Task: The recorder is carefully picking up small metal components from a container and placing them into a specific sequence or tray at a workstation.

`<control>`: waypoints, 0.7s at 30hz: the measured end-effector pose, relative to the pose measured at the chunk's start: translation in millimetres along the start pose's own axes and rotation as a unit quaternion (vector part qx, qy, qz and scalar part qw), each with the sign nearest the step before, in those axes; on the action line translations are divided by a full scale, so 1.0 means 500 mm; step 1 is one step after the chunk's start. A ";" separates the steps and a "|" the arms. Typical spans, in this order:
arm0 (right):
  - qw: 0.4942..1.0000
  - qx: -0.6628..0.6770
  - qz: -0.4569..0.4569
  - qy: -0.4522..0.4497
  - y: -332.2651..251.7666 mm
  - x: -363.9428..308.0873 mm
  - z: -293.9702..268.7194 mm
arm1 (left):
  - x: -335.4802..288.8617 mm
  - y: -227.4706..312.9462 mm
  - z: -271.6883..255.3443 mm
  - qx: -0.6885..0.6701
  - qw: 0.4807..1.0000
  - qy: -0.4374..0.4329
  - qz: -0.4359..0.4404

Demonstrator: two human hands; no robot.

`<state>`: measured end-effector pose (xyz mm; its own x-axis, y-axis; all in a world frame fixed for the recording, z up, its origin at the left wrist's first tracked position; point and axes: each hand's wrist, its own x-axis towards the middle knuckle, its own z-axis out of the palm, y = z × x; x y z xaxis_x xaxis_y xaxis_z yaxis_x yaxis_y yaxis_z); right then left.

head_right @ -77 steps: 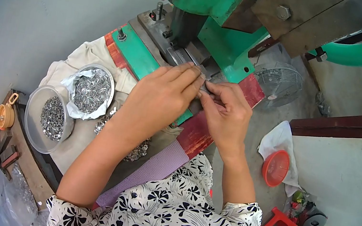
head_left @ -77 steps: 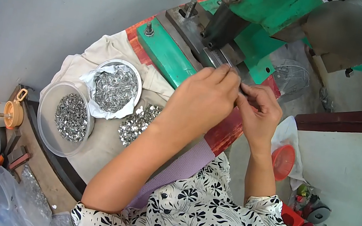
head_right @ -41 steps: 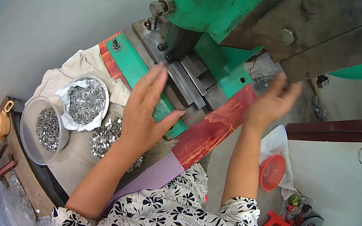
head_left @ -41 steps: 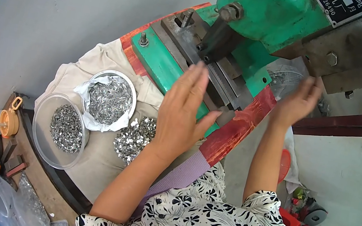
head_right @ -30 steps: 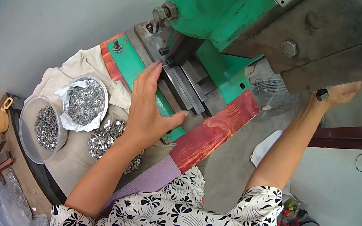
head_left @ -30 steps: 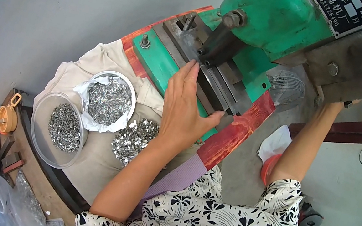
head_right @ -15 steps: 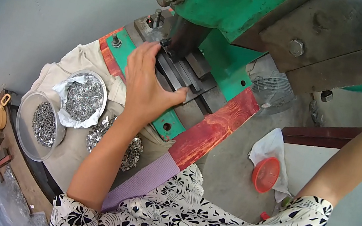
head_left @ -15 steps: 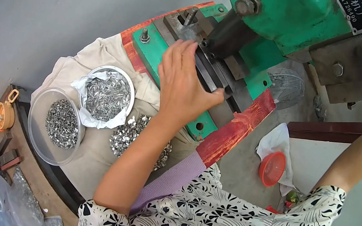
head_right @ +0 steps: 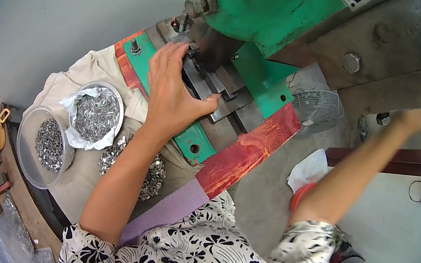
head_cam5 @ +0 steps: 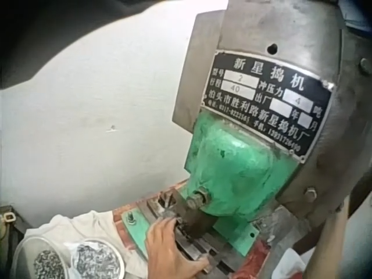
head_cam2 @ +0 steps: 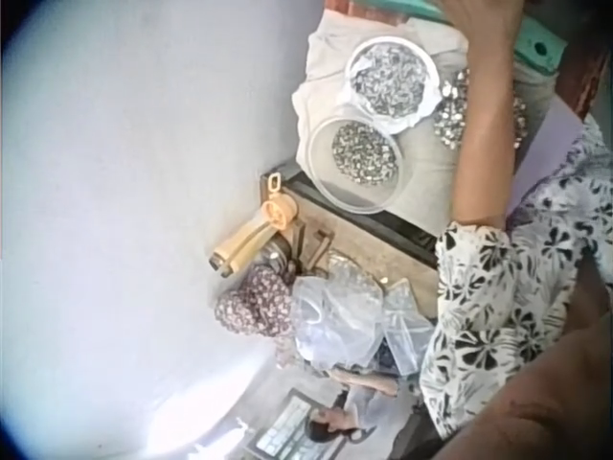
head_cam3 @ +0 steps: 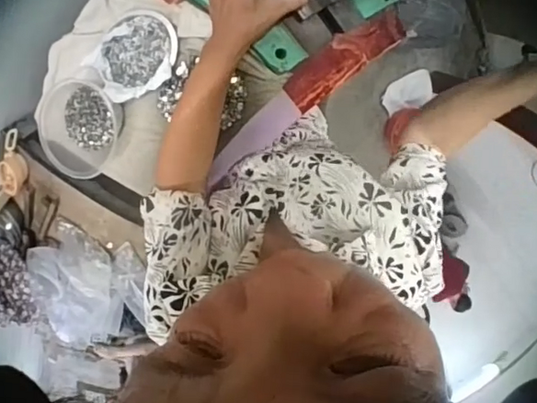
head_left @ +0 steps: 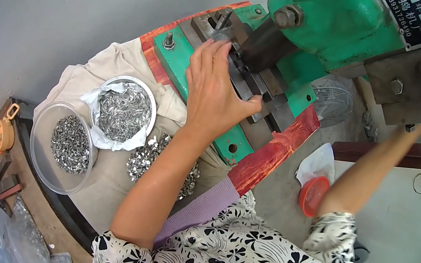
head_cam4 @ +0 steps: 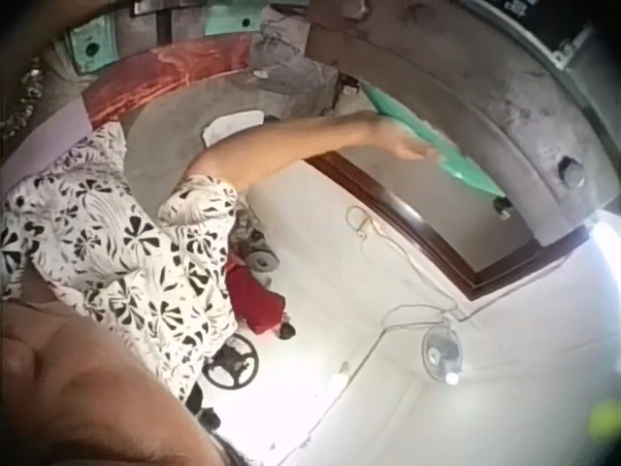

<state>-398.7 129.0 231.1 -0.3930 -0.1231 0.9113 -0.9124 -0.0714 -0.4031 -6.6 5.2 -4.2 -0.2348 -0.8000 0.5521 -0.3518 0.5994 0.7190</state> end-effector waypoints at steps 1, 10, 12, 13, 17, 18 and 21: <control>0.999 0.031 -0.029 0.020 0.032 -0.031 0.010 | 0.001 0.003 0.003 -0.005 1.000 -0.003 -0.001; 0.996 0.039 -0.020 0.072 0.016 -0.094 0.032 | 0.001 -0.004 -0.005 -0.007 1.000 -0.027 -0.001; 0.997 0.023 -0.045 0.054 0.065 -0.051 -0.008 | 0.002 -0.004 -0.005 -0.015 1.000 -0.027 0.003; 0.997 0.010 -0.062 0.036 0.088 -0.039 -0.026 | 0.001 -0.001 0.001 -0.016 0.999 -0.029 0.004; 0.995 0.097 -0.015 -0.025 0.023 0.003 -0.023 | 0.000 -0.008 0.002 -0.013 1.000 -0.011 0.004; 0.995 0.087 -0.005 -0.052 0.018 0.043 -0.036 | 0.001 -0.008 0.000 -0.012 1.000 -0.007 0.004; 0.997 0.009 0.021 -0.080 0.024 0.177 -0.083 | 0.005 -0.006 -0.006 -0.016 1.000 -0.022 -0.002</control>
<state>-449.3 158.4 310.6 -0.4061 -0.2833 0.8688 -0.8927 -0.0803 -0.4434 -3.4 1.4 -3.5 -0.2741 -0.8020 0.5307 -0.3236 0.5966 0.7344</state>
